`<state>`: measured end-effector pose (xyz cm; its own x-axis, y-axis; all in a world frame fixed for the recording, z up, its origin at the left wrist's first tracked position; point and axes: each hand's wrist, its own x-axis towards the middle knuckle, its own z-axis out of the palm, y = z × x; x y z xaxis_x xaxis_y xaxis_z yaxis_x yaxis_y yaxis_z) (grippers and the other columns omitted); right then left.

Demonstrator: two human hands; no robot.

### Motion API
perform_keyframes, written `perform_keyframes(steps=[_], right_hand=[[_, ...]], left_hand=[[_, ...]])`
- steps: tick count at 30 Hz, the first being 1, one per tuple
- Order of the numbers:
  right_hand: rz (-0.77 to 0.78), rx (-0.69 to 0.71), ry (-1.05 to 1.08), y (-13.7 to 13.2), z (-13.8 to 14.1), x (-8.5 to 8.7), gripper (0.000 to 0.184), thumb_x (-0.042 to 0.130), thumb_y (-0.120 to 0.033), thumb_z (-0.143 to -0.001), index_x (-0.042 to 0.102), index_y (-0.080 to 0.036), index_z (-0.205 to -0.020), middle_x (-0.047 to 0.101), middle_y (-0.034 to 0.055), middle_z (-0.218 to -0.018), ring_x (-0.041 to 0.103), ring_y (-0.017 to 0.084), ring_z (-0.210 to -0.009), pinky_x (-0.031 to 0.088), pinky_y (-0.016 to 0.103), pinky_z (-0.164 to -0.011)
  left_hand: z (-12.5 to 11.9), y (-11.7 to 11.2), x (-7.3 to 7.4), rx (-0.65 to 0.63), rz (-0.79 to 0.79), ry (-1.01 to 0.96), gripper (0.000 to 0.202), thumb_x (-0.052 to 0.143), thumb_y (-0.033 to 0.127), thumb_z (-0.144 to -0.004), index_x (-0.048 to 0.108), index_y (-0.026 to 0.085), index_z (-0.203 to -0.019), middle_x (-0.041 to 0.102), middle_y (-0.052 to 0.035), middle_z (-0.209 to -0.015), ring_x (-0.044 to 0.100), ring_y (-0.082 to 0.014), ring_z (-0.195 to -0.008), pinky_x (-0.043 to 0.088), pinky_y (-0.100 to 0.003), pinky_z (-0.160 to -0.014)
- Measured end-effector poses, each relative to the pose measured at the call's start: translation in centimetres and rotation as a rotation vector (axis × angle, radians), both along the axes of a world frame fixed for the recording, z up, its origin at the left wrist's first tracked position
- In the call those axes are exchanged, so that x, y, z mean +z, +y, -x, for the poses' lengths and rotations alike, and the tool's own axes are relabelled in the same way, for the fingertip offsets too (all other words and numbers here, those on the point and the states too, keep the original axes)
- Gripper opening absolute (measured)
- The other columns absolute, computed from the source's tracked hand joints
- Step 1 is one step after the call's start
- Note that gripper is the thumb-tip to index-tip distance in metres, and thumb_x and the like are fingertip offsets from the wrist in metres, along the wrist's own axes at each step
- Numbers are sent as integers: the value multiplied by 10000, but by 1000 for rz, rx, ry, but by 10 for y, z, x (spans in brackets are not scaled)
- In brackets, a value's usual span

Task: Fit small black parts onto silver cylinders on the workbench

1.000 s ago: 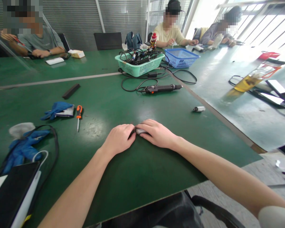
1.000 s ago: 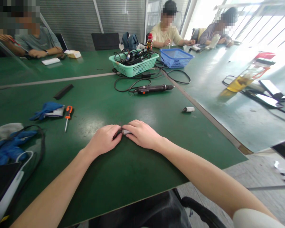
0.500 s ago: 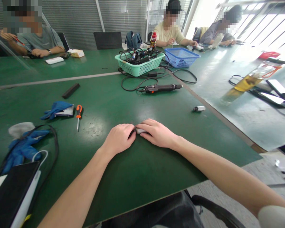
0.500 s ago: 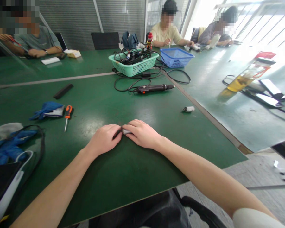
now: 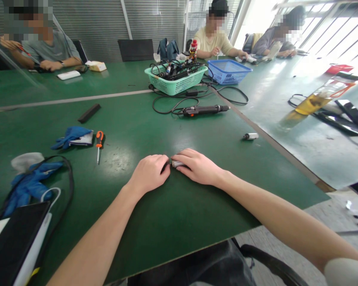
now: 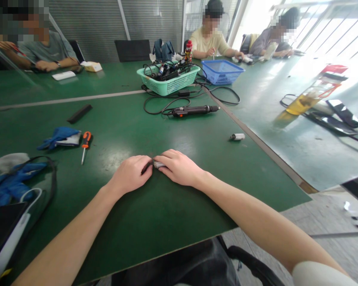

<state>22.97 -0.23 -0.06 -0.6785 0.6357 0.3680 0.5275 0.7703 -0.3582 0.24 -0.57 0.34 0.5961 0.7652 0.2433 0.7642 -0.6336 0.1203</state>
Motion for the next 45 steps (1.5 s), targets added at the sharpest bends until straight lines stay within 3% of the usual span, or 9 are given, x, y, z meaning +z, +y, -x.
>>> perform_keyframes(steps=[37,45], right_hand=[[23,-35,15,-1,0,0,339,551,-219,-952,597,-153,-1281,667,135,-1167,606,264,-1099,518,425,-985],[19,-16,39,-1,-1,-2,344,548,-223,-953,588,-190,-1293,672,122,-1162,607,268,-1105,522,447,-985]], left_hand=[[2,1,-1,20,24,4,104,486,261,-953,565,203,-990,678,-53,-887,649,-223,-835,468,-332,-731],[2,0,0,-8,14,10,109,490,270,-961,572,200,-980,685,-53,-886,649,-219,-822,469,-332,-730]])
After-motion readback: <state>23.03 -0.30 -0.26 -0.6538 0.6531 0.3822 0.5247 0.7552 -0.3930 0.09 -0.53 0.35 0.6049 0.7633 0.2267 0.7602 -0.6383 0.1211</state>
